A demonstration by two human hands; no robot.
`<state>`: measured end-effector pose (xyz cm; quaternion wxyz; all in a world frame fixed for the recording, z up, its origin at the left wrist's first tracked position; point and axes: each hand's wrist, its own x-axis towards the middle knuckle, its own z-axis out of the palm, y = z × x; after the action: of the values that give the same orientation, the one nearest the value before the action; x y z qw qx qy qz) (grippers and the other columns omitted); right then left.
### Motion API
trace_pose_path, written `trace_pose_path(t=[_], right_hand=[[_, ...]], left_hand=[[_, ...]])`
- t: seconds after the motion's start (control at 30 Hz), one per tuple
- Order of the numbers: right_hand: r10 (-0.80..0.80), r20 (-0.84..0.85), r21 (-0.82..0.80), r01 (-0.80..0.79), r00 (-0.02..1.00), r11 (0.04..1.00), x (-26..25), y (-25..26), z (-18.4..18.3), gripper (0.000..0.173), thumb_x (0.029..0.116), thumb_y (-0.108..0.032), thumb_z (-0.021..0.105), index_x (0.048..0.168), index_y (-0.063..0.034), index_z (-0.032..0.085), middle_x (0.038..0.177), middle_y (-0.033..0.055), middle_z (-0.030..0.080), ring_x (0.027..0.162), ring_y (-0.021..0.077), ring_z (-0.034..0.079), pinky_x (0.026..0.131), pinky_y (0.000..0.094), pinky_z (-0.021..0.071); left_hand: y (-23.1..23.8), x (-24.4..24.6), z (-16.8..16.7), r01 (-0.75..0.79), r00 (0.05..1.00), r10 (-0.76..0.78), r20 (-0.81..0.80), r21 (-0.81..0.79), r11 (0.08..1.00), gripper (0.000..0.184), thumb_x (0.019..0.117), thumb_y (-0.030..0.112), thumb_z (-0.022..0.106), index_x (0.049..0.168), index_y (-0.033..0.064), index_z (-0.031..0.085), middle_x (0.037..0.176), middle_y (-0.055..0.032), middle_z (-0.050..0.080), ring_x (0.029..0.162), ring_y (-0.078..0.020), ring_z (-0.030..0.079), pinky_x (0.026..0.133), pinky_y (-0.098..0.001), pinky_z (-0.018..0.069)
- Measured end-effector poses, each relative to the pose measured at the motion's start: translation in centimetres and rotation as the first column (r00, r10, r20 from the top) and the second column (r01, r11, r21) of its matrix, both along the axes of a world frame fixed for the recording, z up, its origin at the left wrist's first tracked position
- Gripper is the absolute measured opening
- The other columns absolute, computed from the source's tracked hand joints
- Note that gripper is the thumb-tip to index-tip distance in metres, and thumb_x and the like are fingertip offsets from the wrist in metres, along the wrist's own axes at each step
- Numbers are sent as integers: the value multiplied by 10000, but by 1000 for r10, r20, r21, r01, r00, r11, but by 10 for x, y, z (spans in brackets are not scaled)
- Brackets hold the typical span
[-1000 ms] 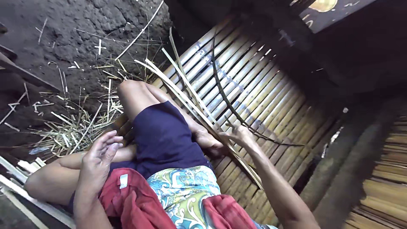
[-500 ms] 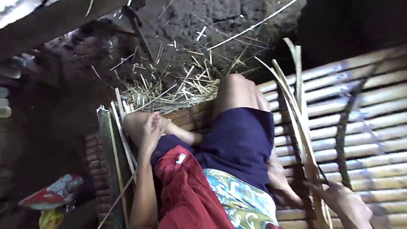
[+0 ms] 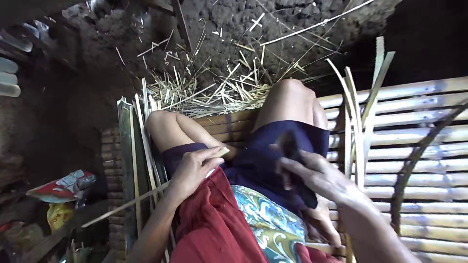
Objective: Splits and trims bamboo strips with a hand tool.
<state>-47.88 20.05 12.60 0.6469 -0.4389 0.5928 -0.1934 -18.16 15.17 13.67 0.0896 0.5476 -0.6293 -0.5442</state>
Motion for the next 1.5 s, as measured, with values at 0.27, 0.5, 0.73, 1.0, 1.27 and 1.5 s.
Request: trace_pose_path(t=[0.27, 0.5, 0.73, 1.0, 1.27, 1.5], right_hand=[[124, 635, 55, -205, 763, 977, 52, -20, 7, 248, 1033, -128, 398, 936, -158, 625, 707, -76, 657, 513, -12, 580, 486, 138, 513], [230, 615, -165, -162, 755, 973, 50, -19, 11, 247, 1056, -142, 392, 941, -143, 610, 734, -84, 628, 548, -30, 563, 505, 119, 498], [280, 547, -200, -201, 789, 959, 50, -22, 14, 176, 1055, -134, 393, 1011, -130, 563, 725, -68, 610, 522, -17, 542, 468, 120, 470], [288, 546, -225, -194, 787, 955, 49, -25, 19, 145, 1055, -129, 397, 1059, -126, 541, 725, -65, 597, 522, -17, 533, 471, 117, 469], [317, 565, -189, -255, 762, 948, 49, -29, 25, 125, 1060, -142, 388, 1060, -138, 513, 731, -66, 569, 523, -23, 520, 468, 110, 464], [354, 548, -217, -280, 758, 935, 49, -27, 37, 119, 1078, -174, 395, 1034, -144, 501, 715, -86, 536, 525, -42, 491, 472, 102, 446]], left_hand=[[10, 3, 46, 96, 989, -102, -109, -62, 993, 207, 1037, 220, 598, 1013, 70, 739, 739, 73, 688, 645, 50, 593, 611, -117, 485], [5, 4, 52, 70, 991, -80, -104, -94, 993, 155, 1023, 203, 619, 959, 93, 708, 762, 80, 705, 622, 56, 570, 569, -111, 446], [2, 1, 53, 82, 992, -92, -82, -128, 988, 150, 1025, 192, 611, 956, 101, 708, 773, 88, 710, 647, 57, 587, 582, -115, 457], [0, 0, 55, 52, 989, -64, -136, -92, 994, 153, 1030, 185, 605, 956, 99, 709, 763, 80, 703, 610, 46, 561, 549, -118, 436], [2, 1, 61, 50, 991, -68, -112, -151, 987, 145, 1022, 203, 618, 957, 118, 715, 772, 95, 711, 658, 53, 606, 581, -109, 476], [11, -1, 70, 14, 988, -44, -146, -204, 979, 129, 1010, 184, 627, 948, 100, 703, 737, 99, 695, 640, 63, 609, 574, -94, 493]])
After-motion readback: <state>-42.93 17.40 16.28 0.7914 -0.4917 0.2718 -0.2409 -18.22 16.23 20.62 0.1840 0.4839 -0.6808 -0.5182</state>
